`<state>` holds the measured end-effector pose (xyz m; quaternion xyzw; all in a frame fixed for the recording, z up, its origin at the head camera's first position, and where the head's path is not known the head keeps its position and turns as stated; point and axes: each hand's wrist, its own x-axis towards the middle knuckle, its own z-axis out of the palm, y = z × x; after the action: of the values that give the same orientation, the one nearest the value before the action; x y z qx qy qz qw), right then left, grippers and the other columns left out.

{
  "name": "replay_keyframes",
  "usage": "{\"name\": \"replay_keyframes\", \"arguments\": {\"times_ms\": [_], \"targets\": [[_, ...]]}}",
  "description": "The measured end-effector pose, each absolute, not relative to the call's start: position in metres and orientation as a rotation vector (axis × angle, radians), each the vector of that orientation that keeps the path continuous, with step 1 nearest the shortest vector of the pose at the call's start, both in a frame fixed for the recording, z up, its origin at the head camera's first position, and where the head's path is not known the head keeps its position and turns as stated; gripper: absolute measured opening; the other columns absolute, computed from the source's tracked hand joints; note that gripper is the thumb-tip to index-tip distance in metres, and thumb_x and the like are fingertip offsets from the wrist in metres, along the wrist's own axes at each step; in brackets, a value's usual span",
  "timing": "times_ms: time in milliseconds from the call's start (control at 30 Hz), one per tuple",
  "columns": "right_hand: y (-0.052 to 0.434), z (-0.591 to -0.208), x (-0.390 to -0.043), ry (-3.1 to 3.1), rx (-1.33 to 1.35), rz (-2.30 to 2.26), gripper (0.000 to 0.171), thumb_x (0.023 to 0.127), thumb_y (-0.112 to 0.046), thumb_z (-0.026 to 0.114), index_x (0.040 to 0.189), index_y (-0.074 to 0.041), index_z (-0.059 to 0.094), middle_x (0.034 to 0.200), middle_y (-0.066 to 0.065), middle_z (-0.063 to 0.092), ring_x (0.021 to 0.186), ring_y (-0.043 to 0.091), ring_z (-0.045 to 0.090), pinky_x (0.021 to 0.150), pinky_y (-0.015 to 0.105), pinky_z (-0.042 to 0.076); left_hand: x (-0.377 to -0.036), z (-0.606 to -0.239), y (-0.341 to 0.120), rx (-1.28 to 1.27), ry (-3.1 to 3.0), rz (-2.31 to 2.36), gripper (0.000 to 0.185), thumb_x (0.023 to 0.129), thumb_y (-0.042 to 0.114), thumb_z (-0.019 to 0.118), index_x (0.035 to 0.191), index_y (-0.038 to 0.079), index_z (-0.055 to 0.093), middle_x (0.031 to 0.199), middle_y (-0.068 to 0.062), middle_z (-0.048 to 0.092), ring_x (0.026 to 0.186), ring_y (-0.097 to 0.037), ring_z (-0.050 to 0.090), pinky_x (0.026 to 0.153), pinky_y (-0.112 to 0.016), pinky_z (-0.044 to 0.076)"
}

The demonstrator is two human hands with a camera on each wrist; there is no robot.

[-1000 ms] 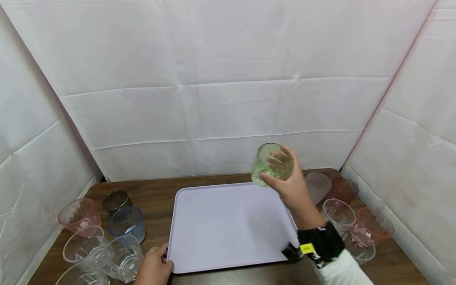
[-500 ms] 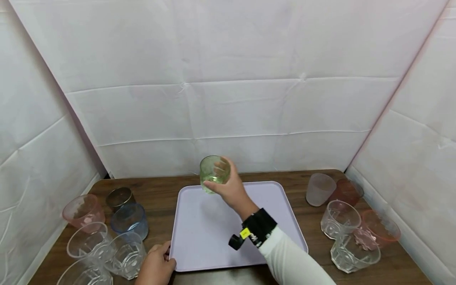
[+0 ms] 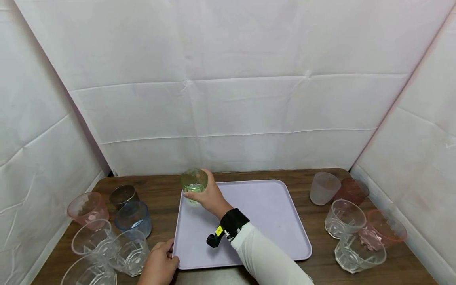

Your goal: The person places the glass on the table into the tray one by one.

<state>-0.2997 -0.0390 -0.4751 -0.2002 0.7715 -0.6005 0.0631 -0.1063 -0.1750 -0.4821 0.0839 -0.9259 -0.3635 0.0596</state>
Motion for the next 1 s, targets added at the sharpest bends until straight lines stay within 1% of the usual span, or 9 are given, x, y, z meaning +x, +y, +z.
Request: {"name": "replay_keyframes", "arguments": {"times_ms": [100,267,433,567,667,733,833,933,1000], "targets": [[-0.039,-0.482,-0.301,2.353,-0.611,-1.799,0.103,0.079,-0.039,0.087,0.156,-0.014,0.022,0.144,0.008,0.048,0.131,0.028,0.05,0.105,0.047,0.042,-0.105,-0.481,-0.174,0.265,-2.808,-1.109,0.047,0.073,-0.002,0.067,0.118,-0.015,0.065,0.094,-0.008,0.064,0.081,-0.015,0.056,0.07,-0.028,0.047],[-0.04,-0.49,-0.303,2.42,-0.641,-1.706,0.104,0.08,-0.041,0.085,0.158,-0.013,0.022,0.147,0.005,0.049,0.131,0.027,0.05,0.105,0.046,0.043,-0.104,-0.48,-0.175,0.26,-2.808,-1.119,0.048,0.073,-0.002,0.066,0.118,-0.016,0.064,0.095,-0.009,0.065,0.081,-0.015,0.056,0.069,-0.027,0.048],[-0.034,-0.486,-0.3,2.526,-0.711,-1.514,0.087,0.084,-0.035,0.083,0.153,-0.013,0.035,0.139,0.01,0.058,0.126,0.026,0.056,0.102,0.042,0.046,-0.105,-0.482,-0.175,0.227,-2.809,-1.105,0.048,0.073,-0.002,0.067,0.118,-0.016,0.064,0.094,-0.009,0.065,0.081,-0.015,0.057,0.069,-0.027,0.048],[-0.015,-0.47,-0.293,2.593,-0.697,-1.142,0.079,0.087,-0.033,0.08,0.152,-0.008,0.041,0.139,0.014,0.061,0.127,0.028,0.058,0.102,0.041,0.048,-0.106,-0.485,-0.177,0.196,-2.8,-1.078,0.048,0.071,-0.002,0.067,0.117,-0.017,0.065,0.092,-0.009,0.065,0.079,-0.015,0.057,0.069,-0.027,0.048],[0.006,-0.452,-0.284,2.585,-0.705,-0.84,0.07,0.089,-0.037,0.077,0.147,-0.009,0.051,0.137,0.009,0.063,0.124,0.024,0.06,0.1,0.038,0.049,-0.107,-0.487,-0.178,0.193,-2.81,-1.061,0.048,0.071,-0.001,0.067,0.116,-0.017,0.064,0.09,-0.008,0.064,0.078,-0.015,0.056,0.068,-0.028,0.048],[0.022,-0.438,-0.276,2.559,-0.751,-0.698,0.058,0.09,-0.038,0.075,0.139,-0.01,0.061,0.131,0.004,0.067,0.118,0.018,0.062,0.096,0.035,0.051,-0.108,-0.488,-0.18,0.196,-2.82,-1.056,0.048,0.071,-0.001,0.067,0.116,-0.018,0.064,0.088,-0.007,0.062,0.077,-0.014,0.055,0.067,-0.028,0.048],[0.047,-0.419,-0.261,2.521,-0.821,-0.632,0.035,0.09,-0.035,0.076,0.119,-0.015,0.073,0.109,-0.005,0.071,0.1,0.009,0.064,0.084,0.029,0.052,-0.109,-0.489,-0.181,0.189,-2.836,-1.054,0.048,0.072,0.0,0.067,0.117,-0.018,0.064,0.084,-0.005,0.06,0.075,-0.014,0.054,0.065,-0.027,0.047],[0.075,-0.404,-0.248,2.517,-0.882,-0.688,0.013,0.092,-0.028,0.075,0.1,-0.018,0.075,0.092,-0.012,0.068,0.087,0.004,0.061,0.077,0.027,0.051,-0.109,-0.49,-0.182,0.167,-2.849,-1.051,0.048,0.073,0.001,0.068,0.117,-0.018,0.064,0.083,-0.004,0.059,0.074,-0.013,0.054,0.064,-0.027,0.047],[0.096,-0.396,-0.24,2.54,-0.899,-0.754,0.004,0.093,-0.024,0.072,0.094,-0.02,0.074,0.086,-0.014,0.066,0.082,0.004,0.059,0.074,0.027,0.05,-0.11,-0.491,-0.182,0.145,-2.849,-1.043,0.048,0.073,0.001,0.068,0.117,-0.017,0.064,0.082,-0.004,0.059,0.073,-0.013,0.054,0.064,-0.027,0.047]]}}
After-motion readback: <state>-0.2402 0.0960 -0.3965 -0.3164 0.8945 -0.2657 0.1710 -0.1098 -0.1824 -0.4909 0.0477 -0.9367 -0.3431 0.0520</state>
